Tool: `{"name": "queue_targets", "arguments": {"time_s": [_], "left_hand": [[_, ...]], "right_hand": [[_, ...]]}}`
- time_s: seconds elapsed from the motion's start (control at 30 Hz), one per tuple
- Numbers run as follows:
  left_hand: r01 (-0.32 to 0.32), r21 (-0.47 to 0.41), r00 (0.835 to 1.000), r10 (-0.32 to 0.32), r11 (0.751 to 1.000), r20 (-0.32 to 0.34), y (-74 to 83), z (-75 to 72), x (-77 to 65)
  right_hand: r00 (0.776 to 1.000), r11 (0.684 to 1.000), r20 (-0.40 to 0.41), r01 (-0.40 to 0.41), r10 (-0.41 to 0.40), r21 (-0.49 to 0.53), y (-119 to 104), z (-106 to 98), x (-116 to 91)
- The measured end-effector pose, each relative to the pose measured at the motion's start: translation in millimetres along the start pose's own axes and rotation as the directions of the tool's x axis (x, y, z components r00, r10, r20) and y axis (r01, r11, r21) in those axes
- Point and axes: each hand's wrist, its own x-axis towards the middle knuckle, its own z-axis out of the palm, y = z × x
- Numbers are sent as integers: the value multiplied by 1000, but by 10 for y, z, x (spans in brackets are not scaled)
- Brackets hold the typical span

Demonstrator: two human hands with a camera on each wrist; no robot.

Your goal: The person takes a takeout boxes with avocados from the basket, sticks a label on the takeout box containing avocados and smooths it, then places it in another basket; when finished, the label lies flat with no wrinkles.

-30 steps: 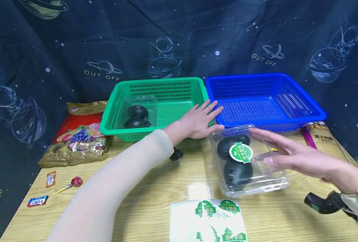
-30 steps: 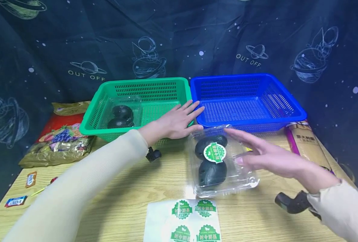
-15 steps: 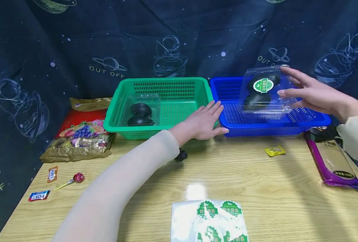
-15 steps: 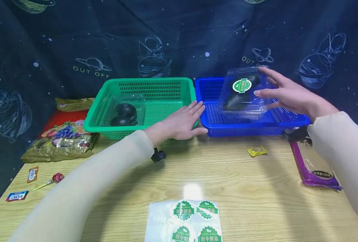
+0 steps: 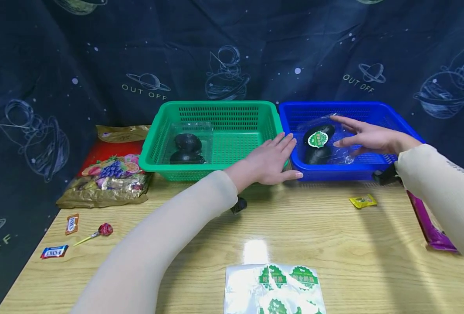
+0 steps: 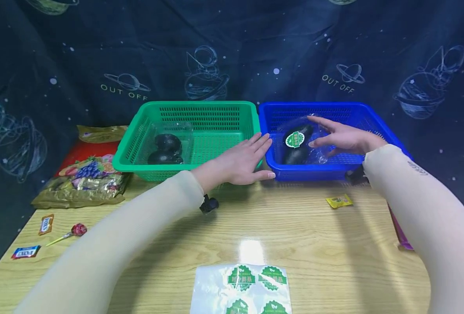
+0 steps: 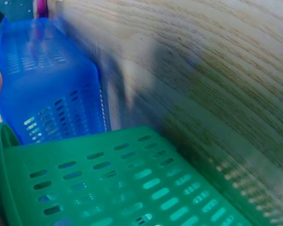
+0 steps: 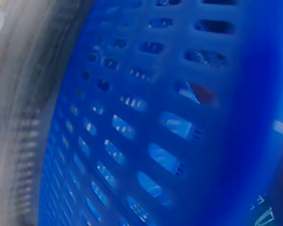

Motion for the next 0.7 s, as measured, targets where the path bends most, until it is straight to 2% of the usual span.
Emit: {"name": "queue_targets", "arguments": {"time_s": [0.13, 0.4, 0.7], "left_hand": [[0, 6, 1000, 0, 1000, 7, 2, -11, 5], [4, 21, 1000, -4, 1000, 11, 5, -11, 8], [9, 30, 1000, -9, 1000, 11, 11, -23, -4]], "right_hand": [[999, 999, 43, -28, 28, 18, 25, -2, 37], [995, 997, 75, -65, 62, 47, 43, -24, 63], [995, 995, 54, -76, 79, -57, 150, 52, 78]]}}
